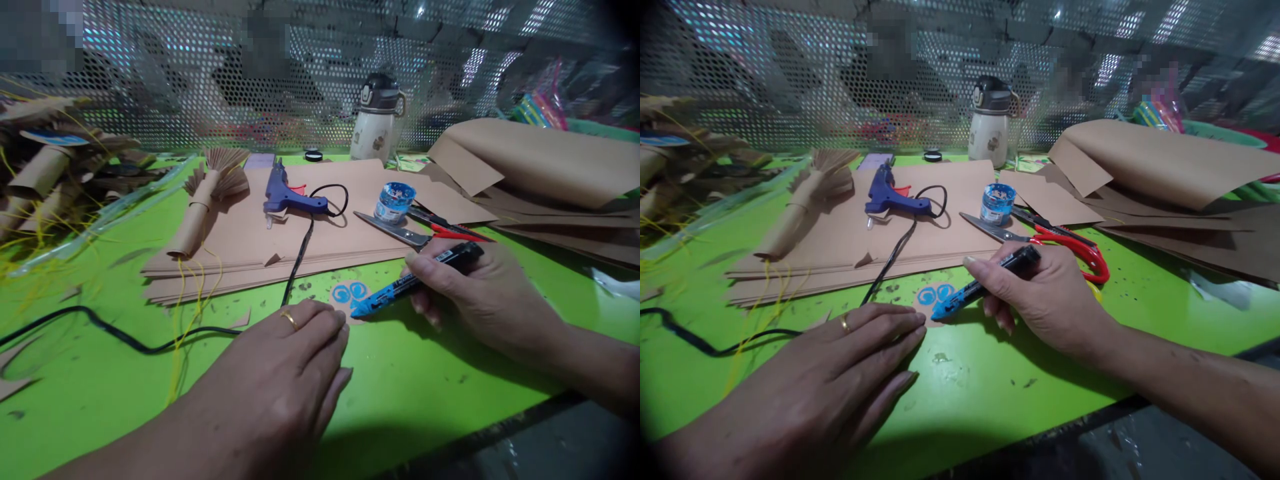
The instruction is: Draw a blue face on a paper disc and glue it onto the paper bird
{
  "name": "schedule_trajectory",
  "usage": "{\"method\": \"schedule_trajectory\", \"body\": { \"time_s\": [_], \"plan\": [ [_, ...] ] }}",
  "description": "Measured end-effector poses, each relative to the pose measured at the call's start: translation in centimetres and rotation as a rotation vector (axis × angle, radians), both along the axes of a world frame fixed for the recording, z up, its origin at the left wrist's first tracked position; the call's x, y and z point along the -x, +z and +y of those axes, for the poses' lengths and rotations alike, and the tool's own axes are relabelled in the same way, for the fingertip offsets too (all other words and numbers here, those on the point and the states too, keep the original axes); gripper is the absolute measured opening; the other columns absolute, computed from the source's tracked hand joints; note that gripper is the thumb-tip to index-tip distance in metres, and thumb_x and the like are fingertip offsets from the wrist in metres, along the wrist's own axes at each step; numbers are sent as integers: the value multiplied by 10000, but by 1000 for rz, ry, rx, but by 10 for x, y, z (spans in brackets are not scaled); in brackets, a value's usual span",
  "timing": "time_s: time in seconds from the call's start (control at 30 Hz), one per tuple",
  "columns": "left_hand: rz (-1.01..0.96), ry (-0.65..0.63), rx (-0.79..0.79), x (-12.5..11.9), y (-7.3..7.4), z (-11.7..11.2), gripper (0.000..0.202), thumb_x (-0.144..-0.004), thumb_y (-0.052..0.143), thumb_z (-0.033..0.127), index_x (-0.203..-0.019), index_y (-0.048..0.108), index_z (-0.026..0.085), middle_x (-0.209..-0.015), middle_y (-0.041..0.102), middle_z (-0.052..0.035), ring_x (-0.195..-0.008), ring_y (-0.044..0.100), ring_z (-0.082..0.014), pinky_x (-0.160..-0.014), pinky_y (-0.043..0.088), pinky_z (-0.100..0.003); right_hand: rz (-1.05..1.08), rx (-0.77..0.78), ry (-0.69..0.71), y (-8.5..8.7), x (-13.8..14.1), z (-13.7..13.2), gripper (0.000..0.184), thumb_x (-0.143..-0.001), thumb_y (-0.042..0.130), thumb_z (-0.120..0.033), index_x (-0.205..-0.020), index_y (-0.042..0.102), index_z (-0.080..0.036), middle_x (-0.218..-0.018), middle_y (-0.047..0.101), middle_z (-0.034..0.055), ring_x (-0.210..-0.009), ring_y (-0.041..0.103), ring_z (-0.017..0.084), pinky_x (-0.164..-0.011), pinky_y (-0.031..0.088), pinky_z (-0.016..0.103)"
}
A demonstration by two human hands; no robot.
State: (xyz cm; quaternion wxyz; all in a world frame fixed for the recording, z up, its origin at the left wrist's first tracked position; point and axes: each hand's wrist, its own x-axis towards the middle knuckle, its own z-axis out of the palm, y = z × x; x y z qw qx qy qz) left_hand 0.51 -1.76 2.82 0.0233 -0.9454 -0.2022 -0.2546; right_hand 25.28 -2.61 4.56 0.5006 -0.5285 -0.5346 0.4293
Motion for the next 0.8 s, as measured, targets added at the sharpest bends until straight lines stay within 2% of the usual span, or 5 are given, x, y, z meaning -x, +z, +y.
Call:
{"method": "schedule_trajectory", "body": {
  "time_s": [0.2,0.3,0.53,0.8],
  "plan": [
    [8,0,-9,1,0,-1,377,-1096,427,143,-1047,789,50,-1042,786,-152,-957,687,-244,-857,605,-369,12,38,19,-2,-3,-2,276,-816,898,-371,-690,721,-200,-513,682,-12,-389,598,106,-371,489,151],
    [3,2,-15,2,-1,0,387,-1101,417,163,-1033,786,69,-1010,777,-147,-931,687,-246,-817,607,-378,15,32,24,-3,-5,-3,263,-841,879,-361,-700,730,-195,-524,685,-10,-398,597,101,-382,492,143],
    [-20,-25,-9,2,-1,0,379,-1090,431,169,-995,782,62,-991,774,-153,-869,677,-257,-789,603,-389,19,34,-15,-4,-7,-1,321,-811,899,-381,-662,690,-188,-514,673,-9,-385,591,102,-375,489,146],
    [-2,-21,3,2,1,0,371,-1091,440,180,-1019,785,66,-1011,776,-151,-893,674,-263,-821,605,-400,-29,23,-63,-1,-7,-1,367,-822,888,-402,-623,670,-183,-512,657,-3,-386,566,99,-371,473,159]
  ]
}}
